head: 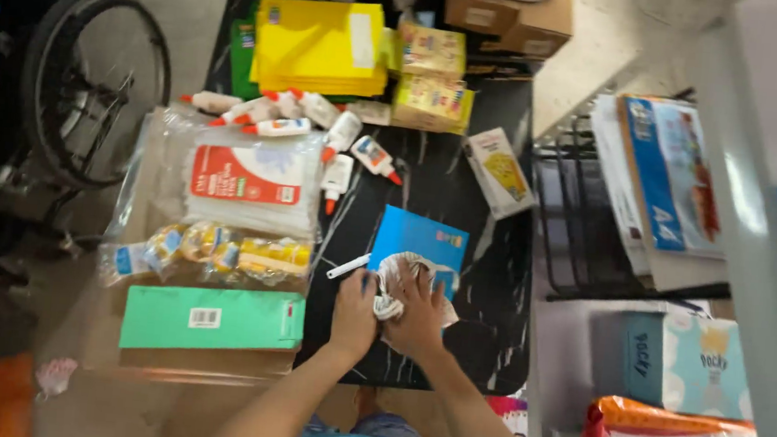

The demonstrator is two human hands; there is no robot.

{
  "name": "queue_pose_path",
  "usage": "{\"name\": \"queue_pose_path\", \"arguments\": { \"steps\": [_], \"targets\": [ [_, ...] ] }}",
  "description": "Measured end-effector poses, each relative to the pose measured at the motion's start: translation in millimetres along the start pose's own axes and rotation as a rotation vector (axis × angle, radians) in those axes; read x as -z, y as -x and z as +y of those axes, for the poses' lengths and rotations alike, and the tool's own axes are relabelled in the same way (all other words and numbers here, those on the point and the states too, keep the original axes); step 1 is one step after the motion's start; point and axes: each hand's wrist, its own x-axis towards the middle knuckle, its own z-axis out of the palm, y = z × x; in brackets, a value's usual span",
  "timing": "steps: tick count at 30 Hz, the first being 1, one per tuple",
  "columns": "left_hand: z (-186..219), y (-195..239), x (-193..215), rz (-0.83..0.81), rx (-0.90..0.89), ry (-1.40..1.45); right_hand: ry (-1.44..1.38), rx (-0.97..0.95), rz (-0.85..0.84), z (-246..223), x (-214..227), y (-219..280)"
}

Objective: Wiping the covers of various notebooks with a cloth to clean them.

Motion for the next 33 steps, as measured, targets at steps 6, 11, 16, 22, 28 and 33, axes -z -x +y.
{"name": "queue_pose_path", "arguments": {
  "steps": [6, 11, 16, 22, 28, 33],
  "targets": [
    [-18.3, -8.1, 45.3, 0.0, -0.35, -0.045, 0.058, 0.137, 0.092, -16.2, 18.7, -35.4],
    [-13.2, -11.4, 58.4, -0.012, -0.359, -0.088, 0.149, 0.066, 0.064, 11.9, 6.8, -117.3],
    [5.4, -17.8, 91.6, -0.233, -0.344, -0.032, 0.129, 0.053, 0.167, -1.8, 12.6, -102.1],
    [-7.4, -13.2, 69.2, -0.263, -0.332, -0.258, 0.179, 0.182, 0.03, -5.3, 11.3, -27.5],
    [7.5, -20.3, 76.7, -0.221, -0.369, -0.22, 0.188, -0.081, 0.141, 26.3, 27.2, -103.4],
    [6.3, -31.3, 42.6, -0.36, -0.099, 0.068, 0.151, 0.002, 0.2, 34.1, -61.2, -62.1]
  ]
}}
